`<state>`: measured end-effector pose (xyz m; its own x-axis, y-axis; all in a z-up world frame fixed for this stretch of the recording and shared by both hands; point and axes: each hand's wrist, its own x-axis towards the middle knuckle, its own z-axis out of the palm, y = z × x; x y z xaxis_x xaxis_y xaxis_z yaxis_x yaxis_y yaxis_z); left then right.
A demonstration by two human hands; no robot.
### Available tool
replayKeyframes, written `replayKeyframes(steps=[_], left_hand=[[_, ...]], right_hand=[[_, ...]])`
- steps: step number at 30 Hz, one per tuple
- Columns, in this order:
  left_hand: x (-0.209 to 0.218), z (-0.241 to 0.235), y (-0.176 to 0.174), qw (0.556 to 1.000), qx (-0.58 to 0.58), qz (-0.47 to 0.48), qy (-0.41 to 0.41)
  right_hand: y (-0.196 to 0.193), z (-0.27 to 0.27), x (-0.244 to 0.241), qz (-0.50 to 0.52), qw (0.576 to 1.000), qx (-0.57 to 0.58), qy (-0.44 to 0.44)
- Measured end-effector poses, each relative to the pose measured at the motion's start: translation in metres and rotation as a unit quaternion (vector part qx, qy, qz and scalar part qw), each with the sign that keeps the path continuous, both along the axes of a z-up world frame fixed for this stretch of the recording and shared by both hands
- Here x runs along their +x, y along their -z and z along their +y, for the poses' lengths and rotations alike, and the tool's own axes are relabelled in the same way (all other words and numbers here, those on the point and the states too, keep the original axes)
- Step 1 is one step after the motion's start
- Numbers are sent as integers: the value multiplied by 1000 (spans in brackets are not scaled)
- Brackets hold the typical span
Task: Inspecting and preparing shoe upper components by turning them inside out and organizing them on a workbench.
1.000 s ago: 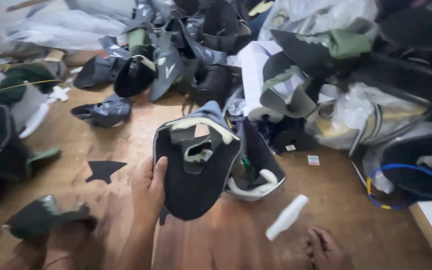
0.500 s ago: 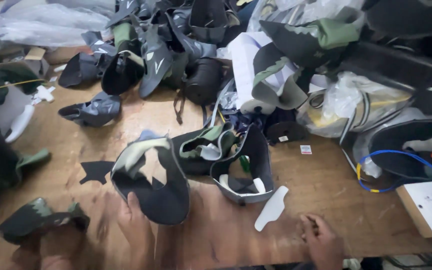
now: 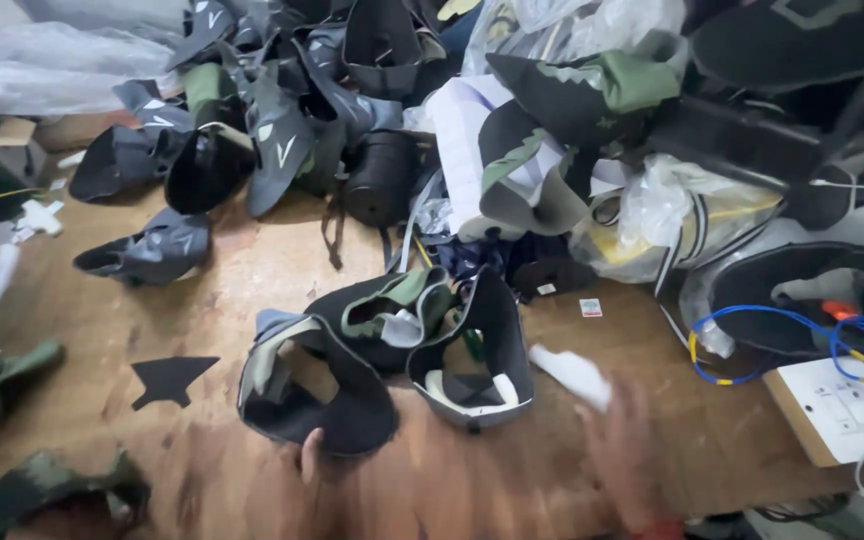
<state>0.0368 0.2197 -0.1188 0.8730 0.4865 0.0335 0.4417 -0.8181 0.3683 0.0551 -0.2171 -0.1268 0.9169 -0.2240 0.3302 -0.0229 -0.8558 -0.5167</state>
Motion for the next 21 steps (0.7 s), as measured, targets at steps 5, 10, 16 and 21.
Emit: replayKeyframes(steps=[5,10,16,21], left_hand=[[19,-91,-87,883,-142,-285,345],[35,-162,-84,815,3,-182,550],[30,-172,-51,800,28,-45,597],[9,-171,-8,793,85,-130,589]], right_hand=[[-22,-41,-13,5,992,97,78],[89,-39,-49,43,996,70,39],[30,-15,-48,-25,993,117,-25],[4,-11,-44,-5,992,125,-27]])
